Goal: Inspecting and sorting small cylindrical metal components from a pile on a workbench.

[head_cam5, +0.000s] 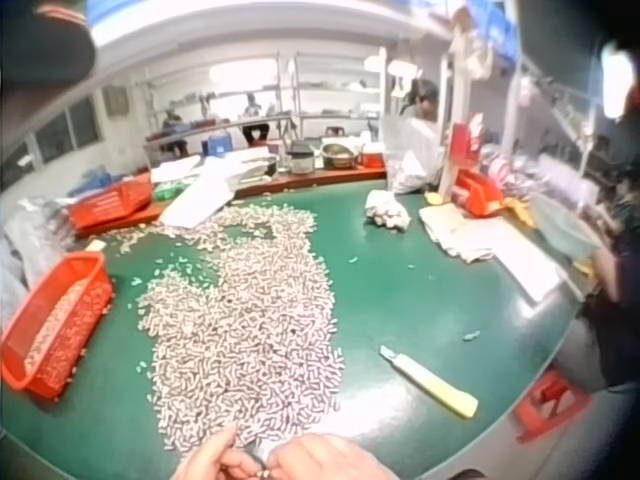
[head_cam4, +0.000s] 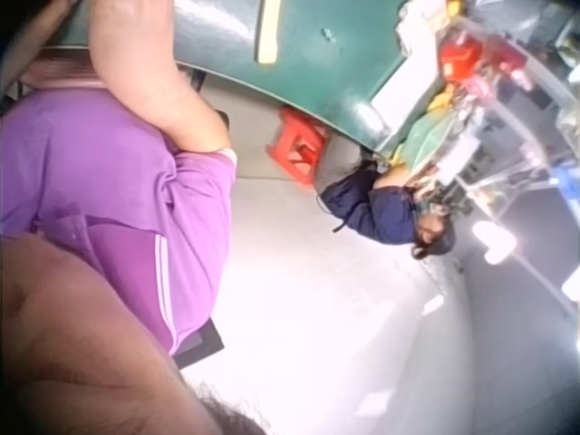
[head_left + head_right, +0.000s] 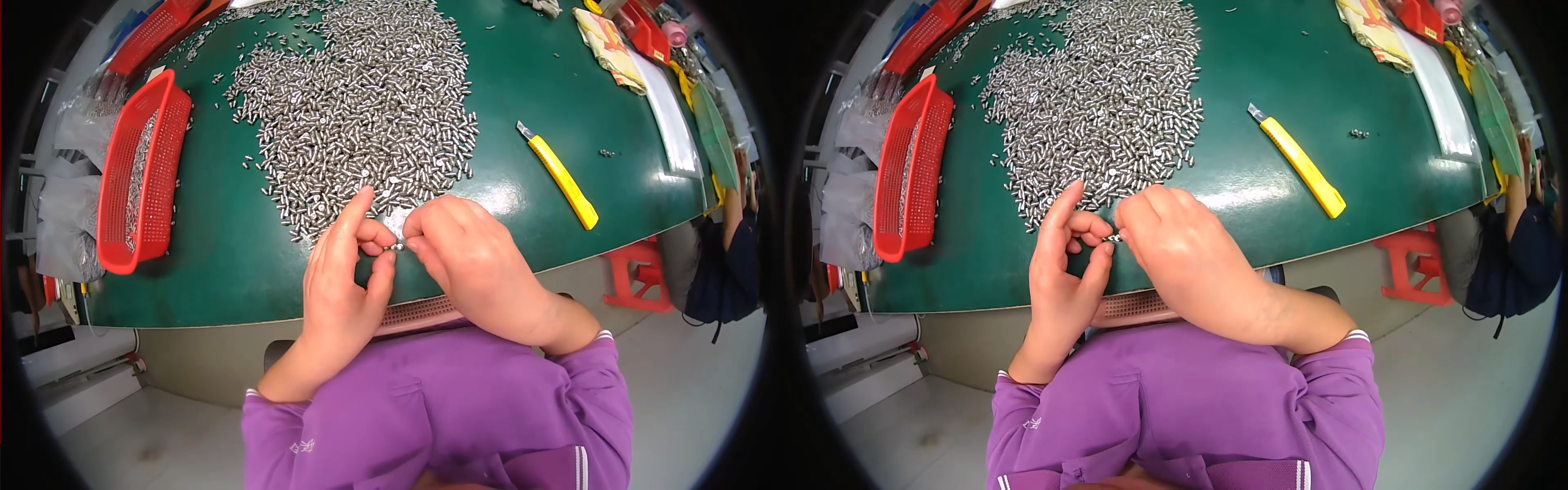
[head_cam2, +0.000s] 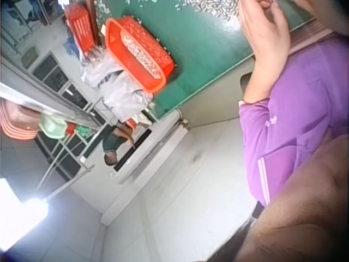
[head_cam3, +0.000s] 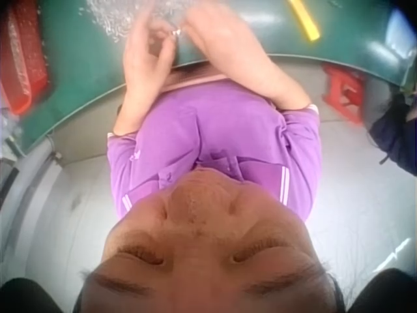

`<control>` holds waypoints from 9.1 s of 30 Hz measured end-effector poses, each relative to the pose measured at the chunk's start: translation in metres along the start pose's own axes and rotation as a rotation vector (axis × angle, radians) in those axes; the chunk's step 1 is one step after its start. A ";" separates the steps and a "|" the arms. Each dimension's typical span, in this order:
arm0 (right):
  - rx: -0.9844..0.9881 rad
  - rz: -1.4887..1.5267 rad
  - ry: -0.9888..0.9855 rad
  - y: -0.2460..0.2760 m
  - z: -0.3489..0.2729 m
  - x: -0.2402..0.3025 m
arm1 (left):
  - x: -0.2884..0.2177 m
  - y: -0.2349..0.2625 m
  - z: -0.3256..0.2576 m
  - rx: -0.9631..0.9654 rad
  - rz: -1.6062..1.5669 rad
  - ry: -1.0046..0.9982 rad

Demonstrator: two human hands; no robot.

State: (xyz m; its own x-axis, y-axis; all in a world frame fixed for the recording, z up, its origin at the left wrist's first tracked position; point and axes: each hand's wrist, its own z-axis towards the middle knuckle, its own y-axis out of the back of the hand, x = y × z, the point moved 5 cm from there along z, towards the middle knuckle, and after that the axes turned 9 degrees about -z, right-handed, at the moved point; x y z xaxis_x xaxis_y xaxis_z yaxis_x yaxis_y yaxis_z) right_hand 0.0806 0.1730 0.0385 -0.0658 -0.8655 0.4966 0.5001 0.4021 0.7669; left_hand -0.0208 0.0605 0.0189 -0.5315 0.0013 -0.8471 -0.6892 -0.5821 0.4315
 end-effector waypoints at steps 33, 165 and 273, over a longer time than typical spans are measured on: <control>0.389 0.221 0.089 0.017 -0.026 0.010 | 0.001 0.009 -0.004 -0.113 -0.018 -0.098; 0.016 0.052 -0.001 -0.004 0.008 -0.005 | -0.002 0.004 0.014 0.019 0.051 0.020; 0.306 0.024 0.041 -0.003 0.006 0.004 | 0.007 0.011 -0.009 -0.172 -0.077 -0.128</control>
State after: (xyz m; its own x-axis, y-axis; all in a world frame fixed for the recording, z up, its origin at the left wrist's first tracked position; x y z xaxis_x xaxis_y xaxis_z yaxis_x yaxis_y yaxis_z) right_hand 0.0742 0.1702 0.0407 -0.0194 -0.8633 0.5044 0.2177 0.4887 0.8449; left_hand -0.0273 0.0473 0.0152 -0.5464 0.1482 -0.8243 -0.6420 -0.7062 0.2986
